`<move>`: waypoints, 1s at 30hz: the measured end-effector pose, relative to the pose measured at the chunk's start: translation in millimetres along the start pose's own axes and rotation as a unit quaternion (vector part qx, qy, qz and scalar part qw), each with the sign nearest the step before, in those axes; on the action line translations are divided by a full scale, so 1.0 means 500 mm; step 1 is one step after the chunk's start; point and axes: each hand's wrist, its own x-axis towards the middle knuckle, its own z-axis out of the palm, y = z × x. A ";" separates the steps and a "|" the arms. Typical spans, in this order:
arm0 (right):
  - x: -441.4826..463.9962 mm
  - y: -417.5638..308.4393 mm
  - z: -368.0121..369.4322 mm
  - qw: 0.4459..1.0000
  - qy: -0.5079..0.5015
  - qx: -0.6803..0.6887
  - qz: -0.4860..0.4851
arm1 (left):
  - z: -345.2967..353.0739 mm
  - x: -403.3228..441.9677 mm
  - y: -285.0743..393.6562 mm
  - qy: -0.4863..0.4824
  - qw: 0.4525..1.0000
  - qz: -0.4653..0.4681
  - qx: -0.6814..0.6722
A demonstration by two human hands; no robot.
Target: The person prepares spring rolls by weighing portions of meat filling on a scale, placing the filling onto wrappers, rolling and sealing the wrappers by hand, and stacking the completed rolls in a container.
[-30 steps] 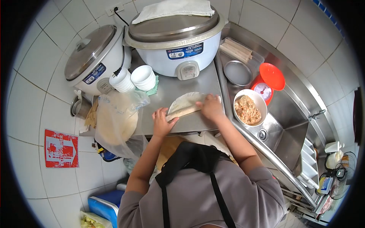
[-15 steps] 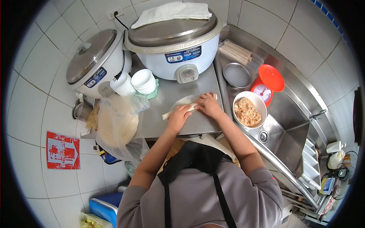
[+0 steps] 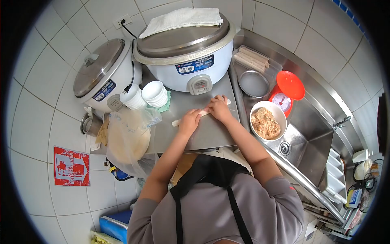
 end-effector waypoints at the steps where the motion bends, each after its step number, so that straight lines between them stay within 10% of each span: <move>1: 0.006 0.000 0.002 1.000 0.003 -0.015 0.012 | 0.003 -0.003 0.005 0.017 0.999 0.022 0.016; 13: 0.022 0.038 -0.117 0.973 -0.216 -0.070 -0.037 | 0.021 0.022 0.014 -0.010 0.996 0.029 0.086; 19: 0.024 -0.085 -0.260 0.990 -0.062 -0.006 -0.127 | -0.006 0.099 0.134 0.063 0.997 -0.010 -0.035; 22: 0.020 -0.127 -0.329 0.953 0.216 0.194 -0.086 | -0.043 0.133 0.185 0.163 0.971 -0.009 -0.172; 27: -0.007 -0.129 -0.316 0.939 0.225 0.220 -0.141 | -0.064 0.143 0.223 0.175 0.944 0.024 -0.279; 30: -0.003 -0.158 -0.333 0.929 0.257 0.186 -0.190 | -0.072 0.146 0.265 0.199 0.838 -0.016 -0.507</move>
